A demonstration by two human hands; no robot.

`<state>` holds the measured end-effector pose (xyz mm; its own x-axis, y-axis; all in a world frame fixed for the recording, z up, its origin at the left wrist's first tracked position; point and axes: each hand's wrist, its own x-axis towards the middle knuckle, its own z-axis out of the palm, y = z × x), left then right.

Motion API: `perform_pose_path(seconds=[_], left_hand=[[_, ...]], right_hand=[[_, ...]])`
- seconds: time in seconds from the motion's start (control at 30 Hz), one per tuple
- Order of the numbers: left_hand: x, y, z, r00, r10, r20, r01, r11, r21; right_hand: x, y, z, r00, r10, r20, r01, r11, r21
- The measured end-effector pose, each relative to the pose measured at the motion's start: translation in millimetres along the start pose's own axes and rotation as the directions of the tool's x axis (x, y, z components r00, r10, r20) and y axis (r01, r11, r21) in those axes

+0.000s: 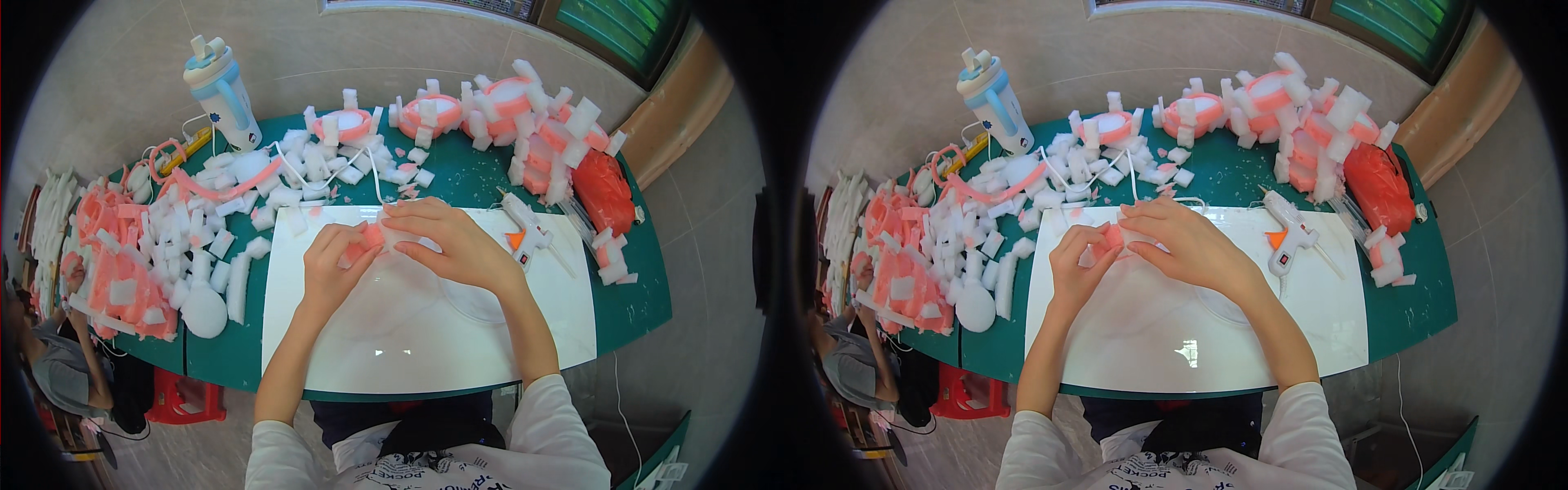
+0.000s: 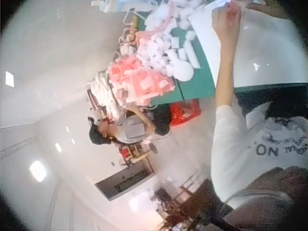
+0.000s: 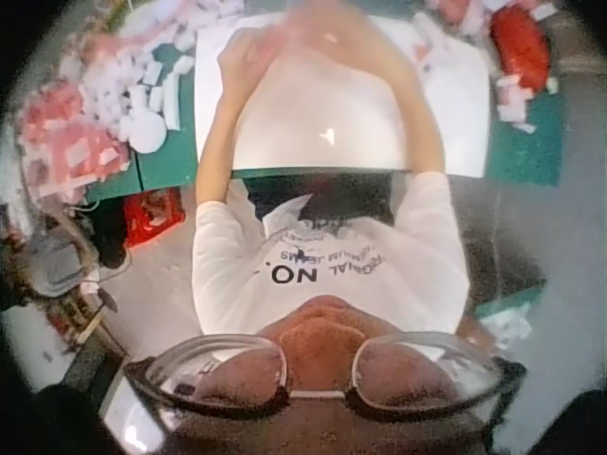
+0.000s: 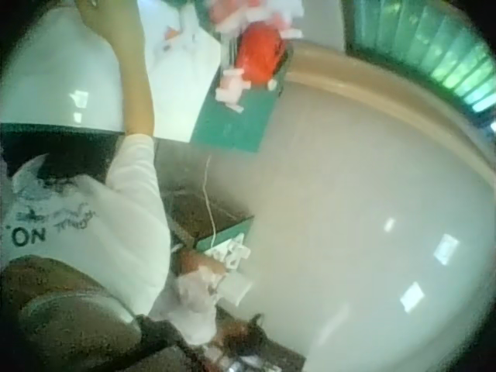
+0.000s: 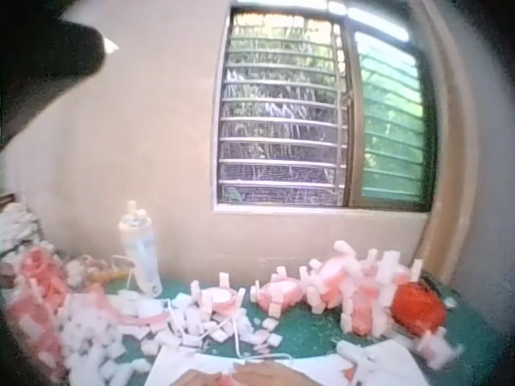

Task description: Assembling and gluing together pink and white foam pieces using a hot glue gun.

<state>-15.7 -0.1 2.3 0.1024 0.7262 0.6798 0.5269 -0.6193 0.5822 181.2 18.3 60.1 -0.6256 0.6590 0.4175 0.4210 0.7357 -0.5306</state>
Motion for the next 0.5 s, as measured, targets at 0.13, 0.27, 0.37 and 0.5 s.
perform_pose_path(seconds=[0.13, 0.27, 0.37, 0.5], left_hand=[[-0.1, -0.3, -0.1, 1.0, 0.004, -0.005, -0.004, 1.0, 0.0], [0.1, -0.2, -0.2, 1.0, 0.003, -0.004, -0.003, 1.0, -0.002], [-0.1, -0.4, 0.1, 1.0, -0.003, 0.0, 0.003, 1.0, -0.011], [-0.3, -0.4, 0.0, 1.0, -0.008, 0.002, 0.008, 1.0, -0.012]], right_hand=[[0.2, -0.3, 0.4, 1.0, -0.012, -0.009, 0.011, 1.0, -0.011], [-0.1, 0.5, 0.3, 1.0, -0.007, -0.004, 0.007, 1.0, -0.006], [-0.2, 0.8, 0.4, 1.0, -0.004, -0.002, 0.004, 1.0, -0.01], [-0.4, 0.9, 1.0, 1.0, -0.005, -0.004, 0.005, 1.0, -0.014]])
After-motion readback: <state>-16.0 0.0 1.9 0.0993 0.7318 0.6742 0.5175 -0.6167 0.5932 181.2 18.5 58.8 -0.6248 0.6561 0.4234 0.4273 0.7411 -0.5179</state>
